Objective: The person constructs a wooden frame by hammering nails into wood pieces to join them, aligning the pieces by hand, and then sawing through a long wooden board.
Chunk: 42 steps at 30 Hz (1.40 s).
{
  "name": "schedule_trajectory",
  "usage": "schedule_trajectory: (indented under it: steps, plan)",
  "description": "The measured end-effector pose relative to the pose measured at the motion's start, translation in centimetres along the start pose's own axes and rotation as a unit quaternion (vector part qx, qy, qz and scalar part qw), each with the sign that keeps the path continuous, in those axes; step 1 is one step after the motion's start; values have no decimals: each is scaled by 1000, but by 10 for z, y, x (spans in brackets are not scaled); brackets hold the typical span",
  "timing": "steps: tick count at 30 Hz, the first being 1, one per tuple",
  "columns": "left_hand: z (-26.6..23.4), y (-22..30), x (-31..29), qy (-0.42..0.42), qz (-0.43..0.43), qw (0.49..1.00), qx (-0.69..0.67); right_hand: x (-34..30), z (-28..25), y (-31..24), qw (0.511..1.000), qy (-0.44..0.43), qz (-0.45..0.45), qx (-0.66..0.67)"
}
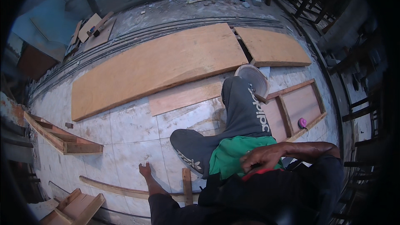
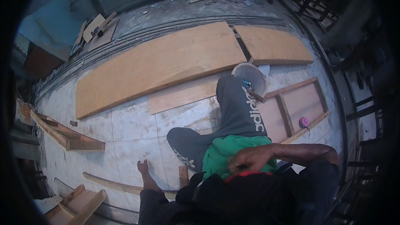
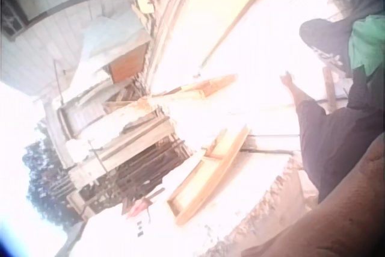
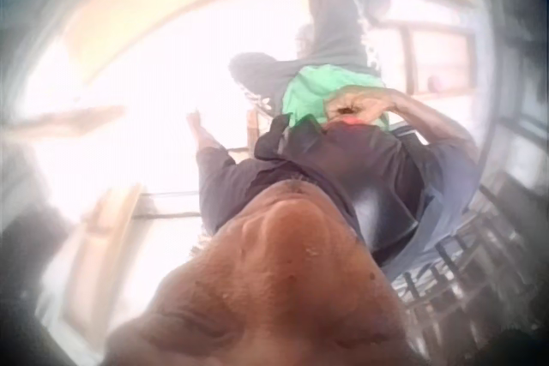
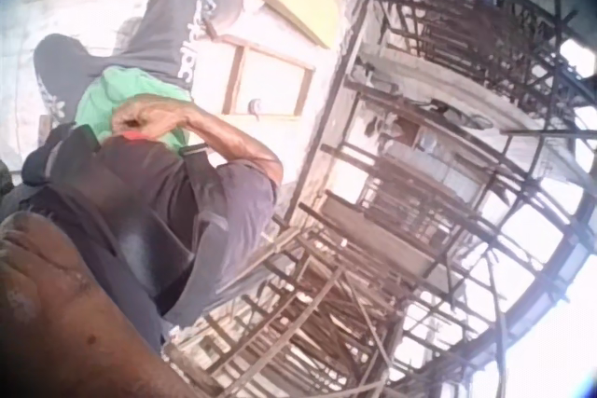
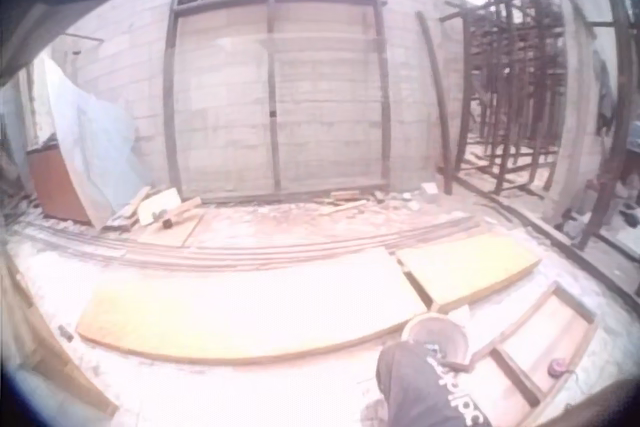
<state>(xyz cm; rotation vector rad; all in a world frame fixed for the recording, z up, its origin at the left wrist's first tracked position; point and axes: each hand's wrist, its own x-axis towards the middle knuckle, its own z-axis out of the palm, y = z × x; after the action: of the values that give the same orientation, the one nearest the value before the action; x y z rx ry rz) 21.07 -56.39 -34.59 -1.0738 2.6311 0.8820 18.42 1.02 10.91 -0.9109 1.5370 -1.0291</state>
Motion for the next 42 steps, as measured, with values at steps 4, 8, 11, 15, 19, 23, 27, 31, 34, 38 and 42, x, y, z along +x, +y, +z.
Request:
schedule_trajectory:
  steps: [4,8,11,15,19,23,27,31,34,38,42]
  plan:
    - [36,84,-32,215,57,969,-104,12,-5,-2,995,15,-54,81]
    - [63,198,-75,154,112,965,-179,-22,-12,2,998,24,-45,-45]
    - [71,242,-83,148,144,960,-191,-52,-26,22,987,-110,110,-28]
    - [61,276,-92,147,171,955,-191,-40,-37,43,989,43,-133,55]
    - [59,307,-110,152,183,950,-203,-46,-63,68,987,-3,-156,27]
    - [35,312,-144,186,168,953,-170,-47,-117,68,983,-116,-118,-79]
    - [11,300,-176,233,114,956,-137,-45,-172,96,935,-341,-48,-92]
    - [-14,292,-195,239,25,955,-172,-35,-187,81,962,-205,-181,1]
    - [-26,323,-198,230,15,950,-210,-36,-191,89,958,-190,-214,5]
    - [-44,360,-180,182,58,966,-176,-61,-232,120,954,-238,-182,-32]
    - [-31,401,-141,212,166,960,-74,-71,-259,117,977,-199,-65,49]
